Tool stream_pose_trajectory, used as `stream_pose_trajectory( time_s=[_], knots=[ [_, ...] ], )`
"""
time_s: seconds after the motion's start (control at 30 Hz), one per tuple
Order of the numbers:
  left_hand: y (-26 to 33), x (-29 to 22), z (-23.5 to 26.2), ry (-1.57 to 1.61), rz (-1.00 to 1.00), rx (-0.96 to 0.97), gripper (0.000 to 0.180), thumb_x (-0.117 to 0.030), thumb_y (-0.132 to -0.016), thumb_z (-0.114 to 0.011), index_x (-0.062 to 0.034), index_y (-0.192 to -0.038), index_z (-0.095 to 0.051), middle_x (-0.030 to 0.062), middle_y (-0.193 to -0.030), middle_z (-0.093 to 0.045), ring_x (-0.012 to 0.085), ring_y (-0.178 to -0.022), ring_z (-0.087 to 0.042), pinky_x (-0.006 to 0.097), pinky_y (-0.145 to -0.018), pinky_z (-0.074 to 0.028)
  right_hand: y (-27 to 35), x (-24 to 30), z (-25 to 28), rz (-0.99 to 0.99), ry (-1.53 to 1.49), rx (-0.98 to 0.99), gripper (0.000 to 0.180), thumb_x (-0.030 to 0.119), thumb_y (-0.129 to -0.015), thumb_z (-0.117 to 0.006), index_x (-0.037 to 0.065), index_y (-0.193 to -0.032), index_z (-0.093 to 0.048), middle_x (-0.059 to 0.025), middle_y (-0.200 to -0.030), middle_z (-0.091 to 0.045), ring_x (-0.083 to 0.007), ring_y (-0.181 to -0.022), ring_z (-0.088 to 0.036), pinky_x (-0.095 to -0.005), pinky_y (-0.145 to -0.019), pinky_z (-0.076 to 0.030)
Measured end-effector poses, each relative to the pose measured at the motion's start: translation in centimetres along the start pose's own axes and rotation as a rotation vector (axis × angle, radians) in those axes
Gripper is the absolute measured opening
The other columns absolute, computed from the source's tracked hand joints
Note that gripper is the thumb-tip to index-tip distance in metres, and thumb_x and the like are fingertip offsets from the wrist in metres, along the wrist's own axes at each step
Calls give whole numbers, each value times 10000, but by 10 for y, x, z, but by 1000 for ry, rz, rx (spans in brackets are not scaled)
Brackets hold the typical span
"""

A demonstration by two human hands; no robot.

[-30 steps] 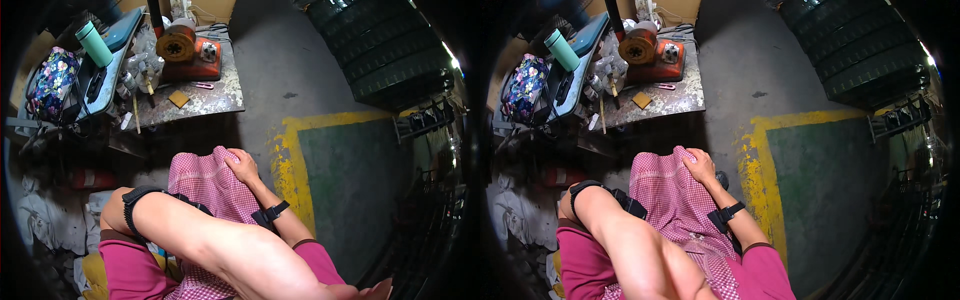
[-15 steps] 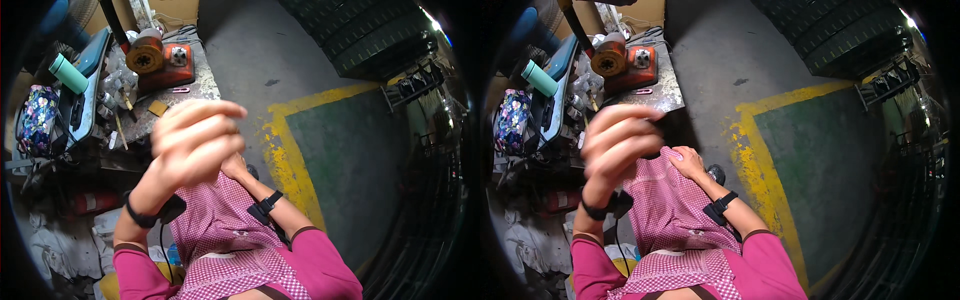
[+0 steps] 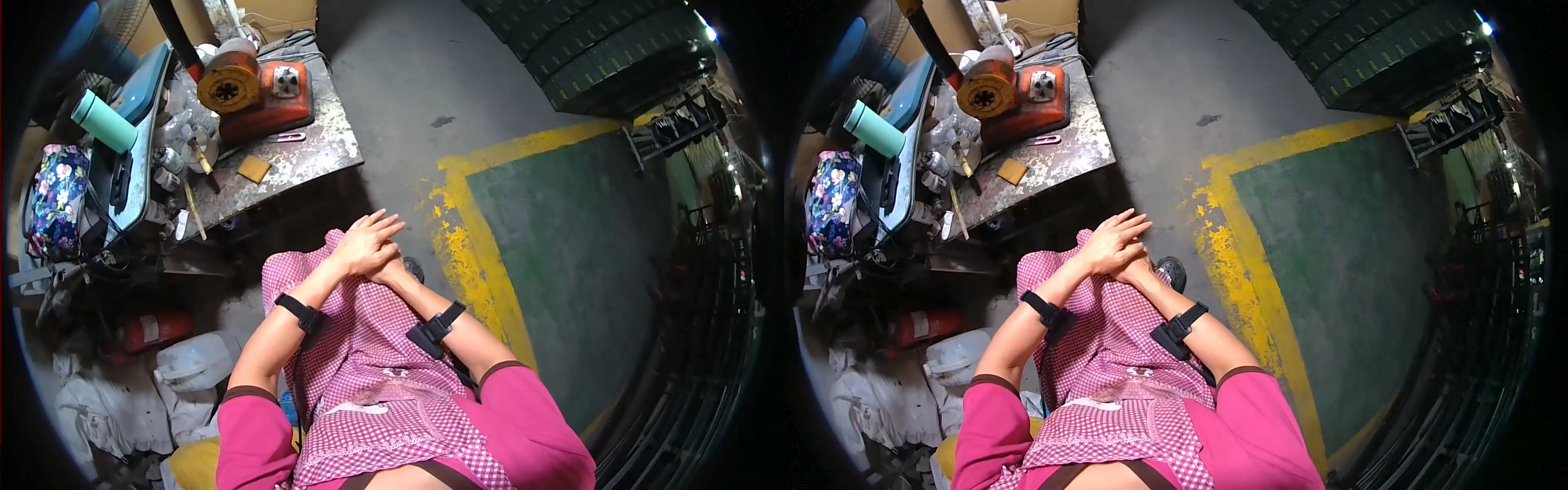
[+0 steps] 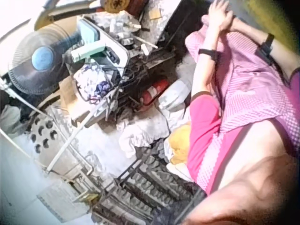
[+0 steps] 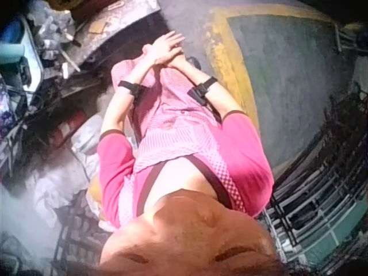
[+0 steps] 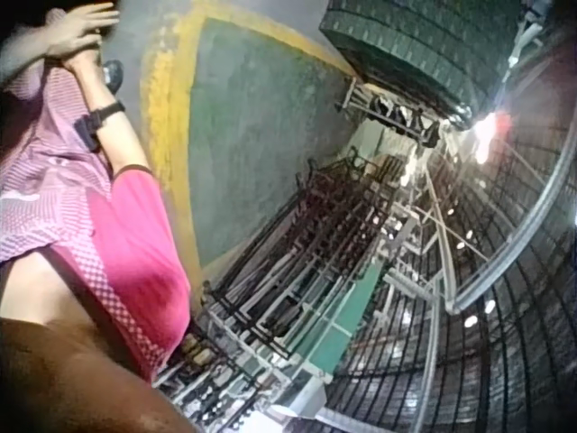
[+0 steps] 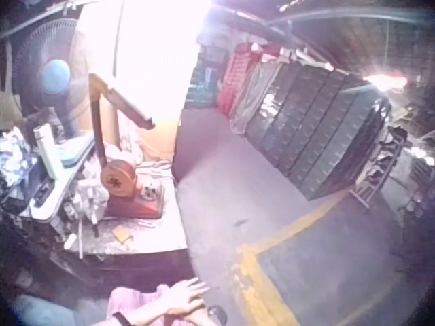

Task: The person puts on a pink checkered apron, fastens the waist strap, and smooths the fabric over their lap. They then repeatedly fold and adjust the edges of the apron while seated.

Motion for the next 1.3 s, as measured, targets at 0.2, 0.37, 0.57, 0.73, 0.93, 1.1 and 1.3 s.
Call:
stream_pose_trajectory(
  time_s=[0.2, 0.37, 0.57, 0.73, 0.93, 1.1, 1.3],
  knots=[
    [-1, -8, 2, -80, 2, -44, 620, -287, -835, -474, -175, -1431, -341, 98, -1527, -207, 296, -1409, -174, 503, -1128, -149, -1, -1, -1, 16, 97, -4, 583, 390, -812, -590, 175, -1334, -441, -124, -1393, -420, -282, -1246, -436, -396, -1028, -373],
    [3, -5, 1, -62, 18, -52, 618, -273, -863, -437, -150, -1450, -290, 91, -1534, -185, 300, -1413, -158, 506, -1128, -142, 5, 7, 13, -82, -22, 65, 576, 384, -803, -597, 166, -1317, -457, -157, -1348, -462, -319, -1189, -484, -422, -979, -417],
    [3, -4, 1, -61, 24, -54, 591, -261, -896, -407, -121, -1453, -271, 92, -1537, -175, 304, -1415, -146, 509, -1128, -133, 7, 16, 24, -102, -61, 29, 572, 378, -798, -598, 142, -1303, -468, -171, -1302, -505, -339, -1126, -531, -434, -937, -446],
    [4, -2, -1, -59, 27, -68, 593, -265, -901, -408, -125, -1458, -262, 92, -1537, -174, 303, -1416, -144, 509, -1128, -129, 8, 19, 28, -87, -57, 15, 571, 384, -804, -588, 142, -1306, -463, -172, -1314, -494, -340, -1130, -527, -439, -931, -448],
    [2, -4, 0, -47, 26, -76, 579, -288, -923, -390, -133, -1464, -249, 82, -1537, -180, 299, -1416, -145, 507, -1130, -121, 7, 15, 26, -82, -57, -21, 563, 403, -812, -575, 139, -1298, -468, -173, -1296, -508, -340, -1110, -542, -443, -916, -459],
    [5, -4, 1, -34, 36, -89, 527, -284, -952, -358, -127, -1450, -288, 78, -1527, -214, 301, -1410, -164, 497, -1131, -120, 8, 21, 33, -103, -64, 16, 534, 381, -810, -581, 124, -1269, -489, -186, -1234, -551, -344, -1048, -580, -450, -880, -481],
    [10, -28, 30, 527, -89, -296, 398, -218, -972, -358, -21, -1286, -502, 118, -1387, -449, 304, -1360, -298, 435, -1116, -216, 9, 13, 20, 55, -80, -269, 436, 274, -841, -547, 19, -1194, -526, -212, -1182, -568, -350, -1078, -556, -436, -896, -469]
  ],
)
Point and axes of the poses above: each hand's wrist, its own y-axis away from the middle knuckle, its own z-axis out of the back of the hand, x = y × z, the point moved 2 cm from there along -y, towards the middle knuckle
